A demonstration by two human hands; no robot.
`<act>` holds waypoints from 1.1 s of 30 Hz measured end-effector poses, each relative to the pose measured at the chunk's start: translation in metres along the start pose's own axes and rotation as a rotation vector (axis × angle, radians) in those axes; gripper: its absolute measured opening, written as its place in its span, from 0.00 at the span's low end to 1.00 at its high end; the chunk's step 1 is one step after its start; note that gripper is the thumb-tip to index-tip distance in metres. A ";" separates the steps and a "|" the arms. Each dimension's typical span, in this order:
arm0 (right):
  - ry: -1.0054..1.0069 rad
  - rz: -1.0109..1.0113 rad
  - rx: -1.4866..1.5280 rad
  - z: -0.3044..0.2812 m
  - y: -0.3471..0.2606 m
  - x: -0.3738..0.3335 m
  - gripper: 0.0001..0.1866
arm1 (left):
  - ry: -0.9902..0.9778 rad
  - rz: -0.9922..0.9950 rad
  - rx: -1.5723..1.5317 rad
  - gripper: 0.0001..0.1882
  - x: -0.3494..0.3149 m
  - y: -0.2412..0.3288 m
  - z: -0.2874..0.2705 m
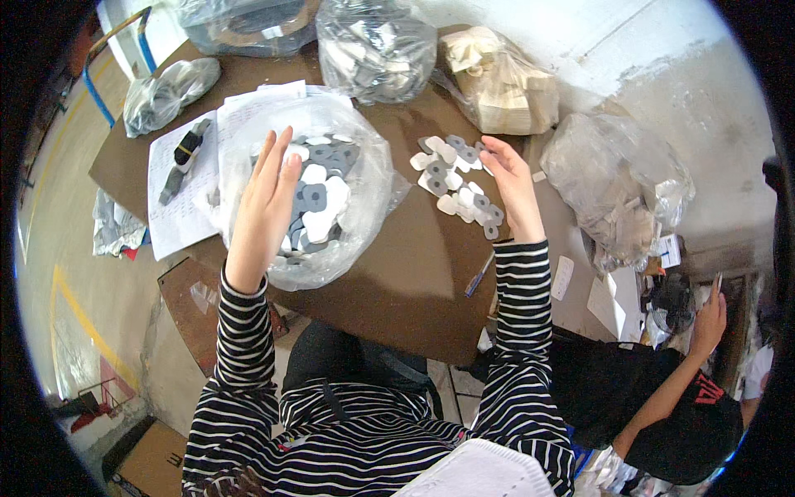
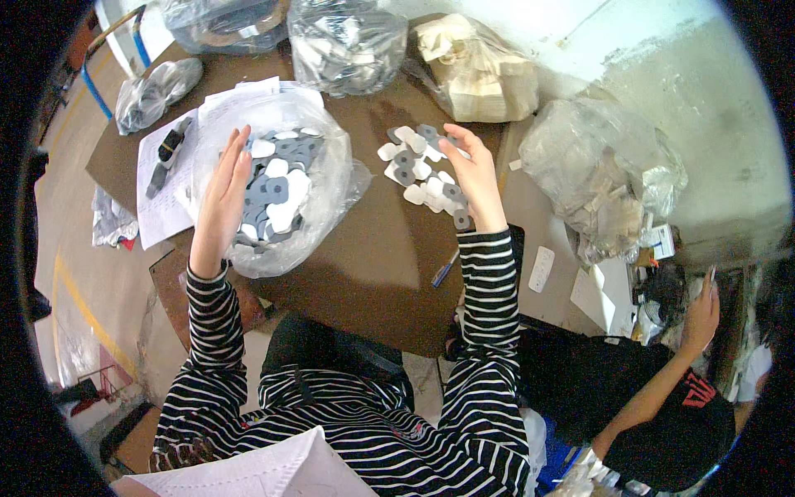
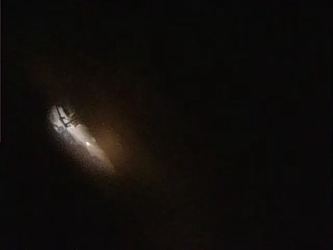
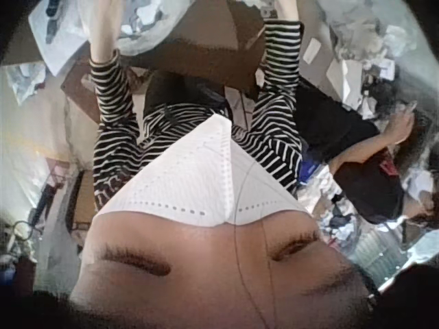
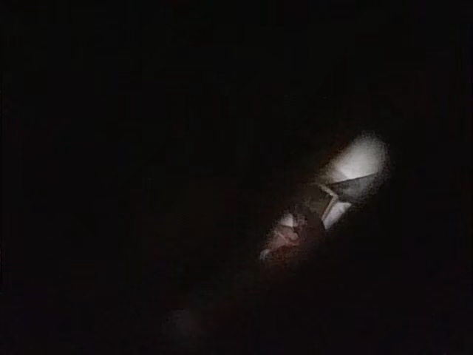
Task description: The person repeatedly picks up small gray and white circular components from a plastic bag and the table, aligns them, and stacks them into a growing pile. The person also briefly handles a black strap-like object and a rubber band before returning to stacking the circular parts.
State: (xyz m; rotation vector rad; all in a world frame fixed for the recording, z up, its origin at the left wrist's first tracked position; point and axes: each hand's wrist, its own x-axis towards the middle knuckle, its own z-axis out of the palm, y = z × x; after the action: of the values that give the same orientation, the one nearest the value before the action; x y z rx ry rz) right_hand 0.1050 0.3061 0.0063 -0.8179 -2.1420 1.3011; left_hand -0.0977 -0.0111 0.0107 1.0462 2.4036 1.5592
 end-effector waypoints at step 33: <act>-0.028 0.245 0.610 -0.021 0.060 -0.038 0.25 | -0.348 0.010 -0.345 0.12 -0.086 0.049 0.042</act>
State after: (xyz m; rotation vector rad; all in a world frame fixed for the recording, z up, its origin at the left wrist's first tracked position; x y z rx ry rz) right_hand 0.1599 0.3138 -0.0428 -0.8067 -1.5418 1.9580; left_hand 0.0098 -0.0165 0.0081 1.1424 1.8288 1.5658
